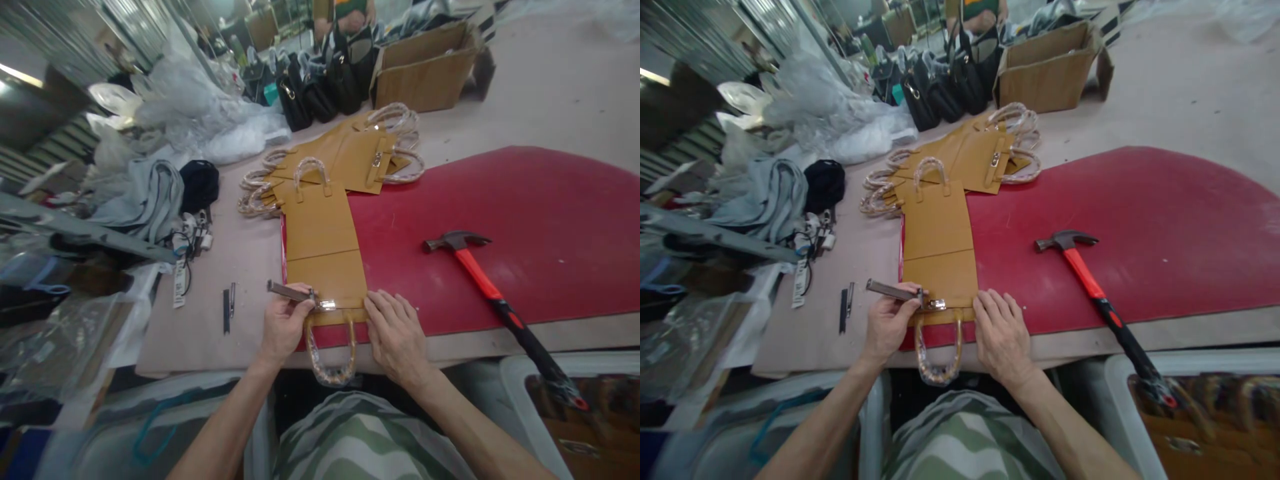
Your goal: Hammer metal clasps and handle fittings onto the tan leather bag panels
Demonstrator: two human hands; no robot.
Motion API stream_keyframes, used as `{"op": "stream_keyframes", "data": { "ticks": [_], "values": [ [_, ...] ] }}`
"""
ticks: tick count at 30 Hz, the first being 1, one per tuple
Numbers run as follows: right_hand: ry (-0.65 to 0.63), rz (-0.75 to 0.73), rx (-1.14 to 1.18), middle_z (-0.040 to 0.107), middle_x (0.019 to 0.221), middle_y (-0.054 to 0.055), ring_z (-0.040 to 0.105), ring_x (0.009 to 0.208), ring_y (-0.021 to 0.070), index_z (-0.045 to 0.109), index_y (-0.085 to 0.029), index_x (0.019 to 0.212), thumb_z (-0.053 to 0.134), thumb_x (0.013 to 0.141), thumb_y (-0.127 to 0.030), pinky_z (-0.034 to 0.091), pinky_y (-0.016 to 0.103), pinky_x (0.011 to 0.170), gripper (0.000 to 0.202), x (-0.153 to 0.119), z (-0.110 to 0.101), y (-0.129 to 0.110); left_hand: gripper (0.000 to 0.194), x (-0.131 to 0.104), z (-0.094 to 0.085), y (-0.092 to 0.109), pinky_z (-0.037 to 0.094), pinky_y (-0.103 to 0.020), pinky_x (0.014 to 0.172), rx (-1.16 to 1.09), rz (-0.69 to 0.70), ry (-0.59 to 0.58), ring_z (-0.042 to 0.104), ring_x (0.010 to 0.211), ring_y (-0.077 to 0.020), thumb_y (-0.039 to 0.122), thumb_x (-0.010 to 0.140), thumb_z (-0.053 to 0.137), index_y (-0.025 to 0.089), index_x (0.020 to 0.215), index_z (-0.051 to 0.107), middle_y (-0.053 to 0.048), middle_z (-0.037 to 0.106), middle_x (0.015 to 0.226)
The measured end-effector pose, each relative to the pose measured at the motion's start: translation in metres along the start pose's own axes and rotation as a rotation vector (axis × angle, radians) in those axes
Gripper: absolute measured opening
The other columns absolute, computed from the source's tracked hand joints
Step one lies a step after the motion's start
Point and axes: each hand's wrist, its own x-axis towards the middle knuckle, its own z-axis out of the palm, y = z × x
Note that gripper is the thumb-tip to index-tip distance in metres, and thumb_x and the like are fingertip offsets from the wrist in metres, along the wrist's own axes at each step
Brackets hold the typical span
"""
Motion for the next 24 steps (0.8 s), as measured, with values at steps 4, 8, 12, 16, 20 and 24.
{"op": "stream_keyframes", "data": {
  "ticks": [4,8,12,16,20,24],
  "values": [
    [0.024,0.001,0.029,0.068,0.129,0.015,0.058,0.124,0.0296,0.062,-0.011,0.127,0.054,0.094,-0.014,0.040,0.048,0.110,0.034,0.001,-0.001,0.000,0.010,-0.003,0.028,0.008,0.059,-0.031,0.087,-0.098,0.112,-0.107,0.072,0.095,-0.0180,0.017,0.085,0.073,0.019,0.093,0.070,-0.005,0.070,0.103],
    [0.030,-0.008,0.027,0.068,0.129,0.016,0.059,0.123,0.0306,0.061,-0.011,0.127,0.054,0.093,-0.013,0.042,0.049,0.109,0.035,0.001,-0.001,0.000,0.011,-0.003,0.045,0.008,0.057,-0.033,0.090,-0.057,0.163,-0.125,0.070,0.099,-0.0188,0.015,0.085,0.073,0.019,0.094,0.070,-0.006,0.071,0.104],
    [0.018,-0.005,0.023,0.068,0.130,0.015,0.059,0.125,0.0307,0.060,-0.012,0.128,0.054,0.092,-0.013,0.042,0.048,0.110,0.037,-0.001,-0.001,0.000,0.008,-0.003,0.047,0.009,0.056,-0.036,0.094,0.022,0.188,-0.136,0.069,0.100,-0.0203,0.017,0.086,0.072,0.019,0.092,0.069,-0.008,0.072,0.103],
    [-0.002,-0.002,0.043,0.067,0.131,0.016,0.057,0.129,0.0303,0.059,-0.014,0.133,0.054,0.090,-0.013,0.041,0.049,0.111,0.043,-0.003,-0.001,0.002,0.004,-0.003,0.047,0.010,0.058,-0.037,0.092,0.063,0.184,-0.146,0.071,0.098,-0.0212,0.019,0.087,0.071,0.019,0.089,0.069,-0.009,0.073,0.102],
    [0.017,-0.006,0.062,0.068,0.130,0.015,0.056,0.130,0.0292,0.063,-0.017,0.125,0.055,0.089,-0.012,0.042,0.048,0.111,0.038,-0.004,-0.002,0.002,0.006,-0.003,0.050,0.007,0.058,-0.038,0.094,0.052,0.192,-0.149,0.071,0.101,-0.0214,0.018,0.087,0.071,0.019,0.092,0.068,-0.009,0.074,0.105],
    [0.011,-0.005,0.049,0.069,0.128,0.014,0.058,0.128,0.0280,0.066,-0.019,0.118,0.055,0.090,-0.013,0.043,0.046,0.111,0.031,-0.002,-0.004,0.001,0.009,-0.003,0.052,0.005,0.058,-0.037,0.095,0.056,0.216,-0.156,0.071,0.102,-0.0205,0.016,0.087,0.071,0.019,0.095,0.068,-0.008,0.075,0.107]
  ]
}}
